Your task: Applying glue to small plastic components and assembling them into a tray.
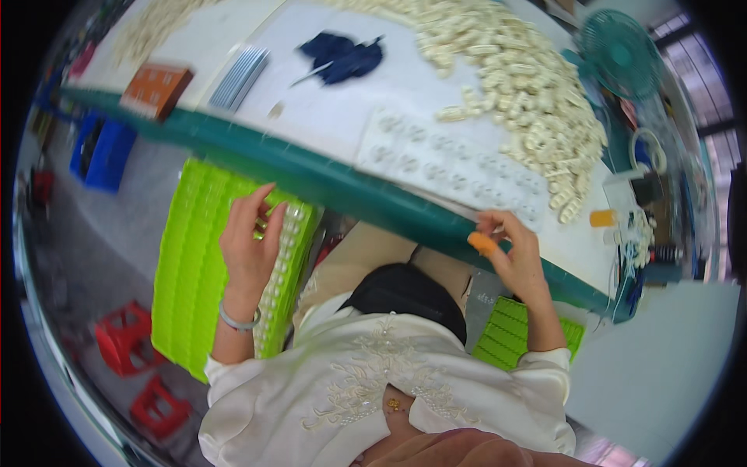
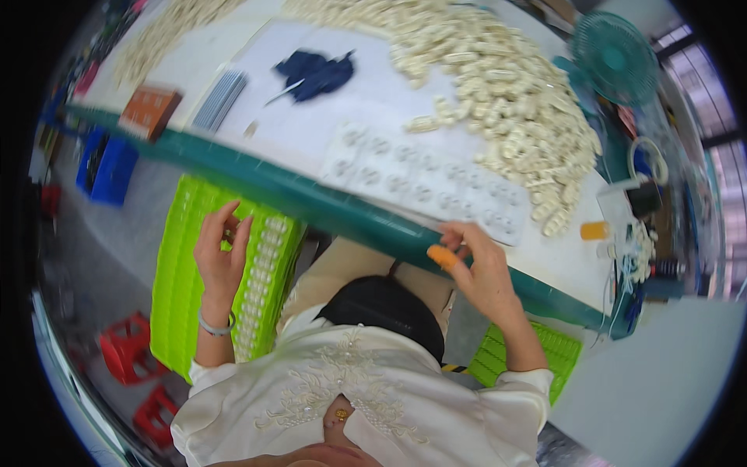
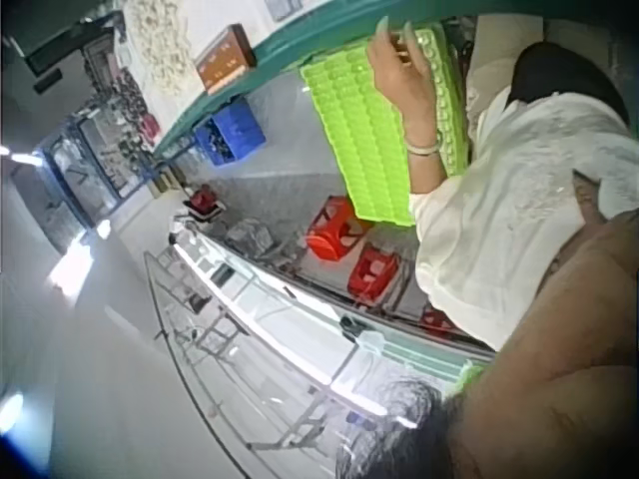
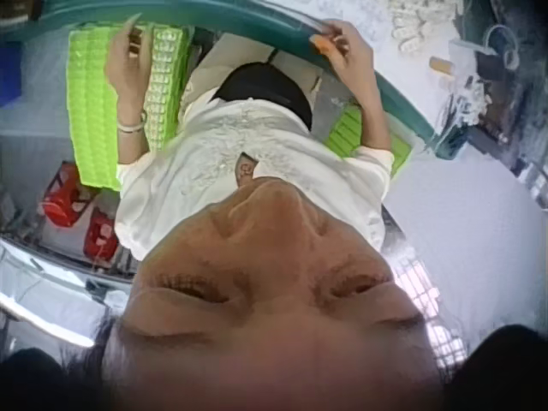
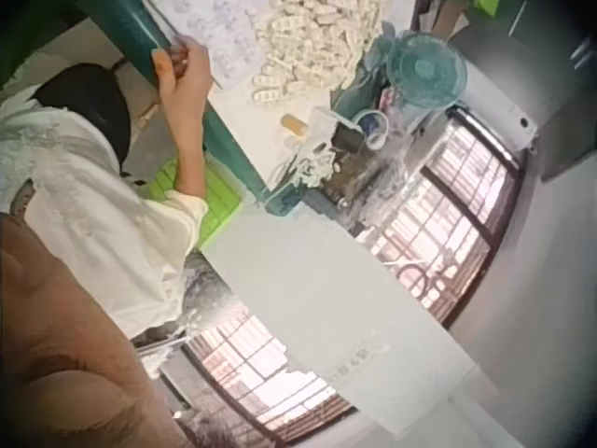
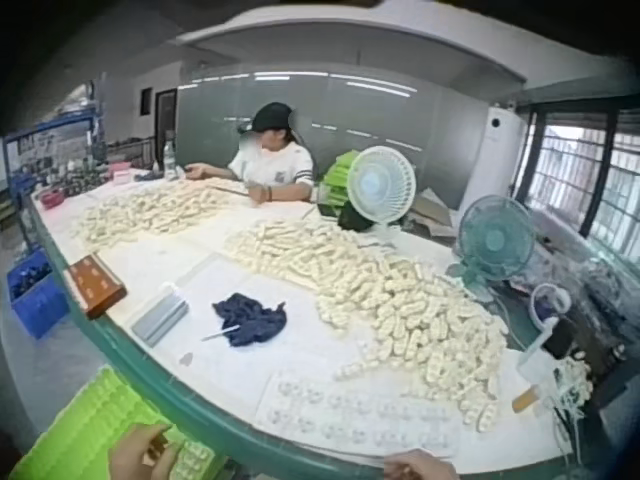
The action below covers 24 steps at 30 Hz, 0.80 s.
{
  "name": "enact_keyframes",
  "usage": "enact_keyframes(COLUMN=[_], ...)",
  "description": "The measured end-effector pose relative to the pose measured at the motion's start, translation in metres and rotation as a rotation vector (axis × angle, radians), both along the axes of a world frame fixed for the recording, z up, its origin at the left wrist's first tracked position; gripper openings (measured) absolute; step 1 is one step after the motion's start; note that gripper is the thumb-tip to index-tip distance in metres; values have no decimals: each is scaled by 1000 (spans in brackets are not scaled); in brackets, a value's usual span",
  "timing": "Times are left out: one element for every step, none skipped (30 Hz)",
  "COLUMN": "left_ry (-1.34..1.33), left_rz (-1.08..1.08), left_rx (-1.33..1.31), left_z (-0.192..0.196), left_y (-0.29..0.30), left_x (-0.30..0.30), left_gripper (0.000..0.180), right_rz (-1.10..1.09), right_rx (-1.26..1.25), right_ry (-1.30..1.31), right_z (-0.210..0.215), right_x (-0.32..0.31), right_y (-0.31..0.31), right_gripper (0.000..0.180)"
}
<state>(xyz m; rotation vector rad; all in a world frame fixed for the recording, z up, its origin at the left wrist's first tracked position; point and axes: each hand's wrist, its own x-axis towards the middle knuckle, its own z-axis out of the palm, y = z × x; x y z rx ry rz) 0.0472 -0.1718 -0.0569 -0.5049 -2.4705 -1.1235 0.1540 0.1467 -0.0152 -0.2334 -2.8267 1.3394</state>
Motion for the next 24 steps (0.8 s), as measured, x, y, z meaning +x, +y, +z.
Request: enact_keyframes(left_ry=[90, 98, 178, 201, 192, 237, 279, 295, 236, 170, 167, 132, 91, 62, 58, 52, 42, -22, -101, -170, -189, -191, -189, -203], left_rz=[-148, -279, -409, -558, -654, -724, -777, -784, -809, -827, -822, -871, -918, -899, -911, -921, -905, -894, -887, -877, -870, -920, -965, -957], left_rx=[18, 22, -14, -50, -136, -216, -302, -303, -397, -492, -498, -552, -606, -614, -593, -572, -522, -500, -425, -348, -353, -320, -285, -287], left_z=[19, 32, 45, 47, 47, 42, 35, 27, 21, 14, 14, 12, 10, 8, 12, 16, 20, 26, 32, 39, 46, 53, 55, 51], left_y=[29, 55, 84, 111, 137, 163, 183, 199, 212, 222, 226, 228, 227, 220, 212, 202, 190, 179, 163, 153, 145, 138, 129, 126], left_x=[-22, -41, -61, -84, -104, -122, -137, -145, -151, -157, -160, -162, -166, -172, -177, -182, -187, -194, -193, -192, -184, -174, -164, -158], left_gripper=[28, 28, 30, 30, 29, 30, 32, 32, 33, 33, 33, 31, 29, 29, 28, 26, 26, 26, 25, 25, 25, 24, 23, 23], right_rz=[-22, -36, -41, -41, -23, -4, -15, 77, 174, 171, 253, 340, 351, 381, 409, 433, 391, 346, 323, 336, 261, 181, 168, 176], right_rx=[146, 293, 356, 424, 491, 561, 562, 629, 694, 697, 781, 861, 847, 778, 712, 690, 641, 597, 558, 545, 381, 219, 157, 147], right_ry=[127, 248, 296, 337, 344, 345, 359, 406, 448, 451, 474, 494, 495, 464, 426, 417, 331, 243, 232, 227, 259, 289, 328, 320], right_z=[4, 8, 9, 7, 4, 2, -1, -4, -10, -20, -26, -33, -39, -40, -38, -36, -30, -24, -21, -16, -13, -8, -2, -1], right_x=[-4, -12, -23, -37, -55, -72, -94, -115, -132, -148, -161, -169, -171, -173, -171, -170, -168, -166, -160, -156, -151, -145, -138, -131], right_y=[14, 27, 40, 53, 63, 71, 75, 79, 83, 89, 89, 90, 95, 93, 91, 88, 84, 81, 79, 78, 75, 71, 65, 59], right_gripper=[30, 33, 35, 38, 41, 43, 43, 44, 46, 46, 44, 42, 42, 41, 39, 39, 37, 36, 36, 36, 36, 35, 35, 35])
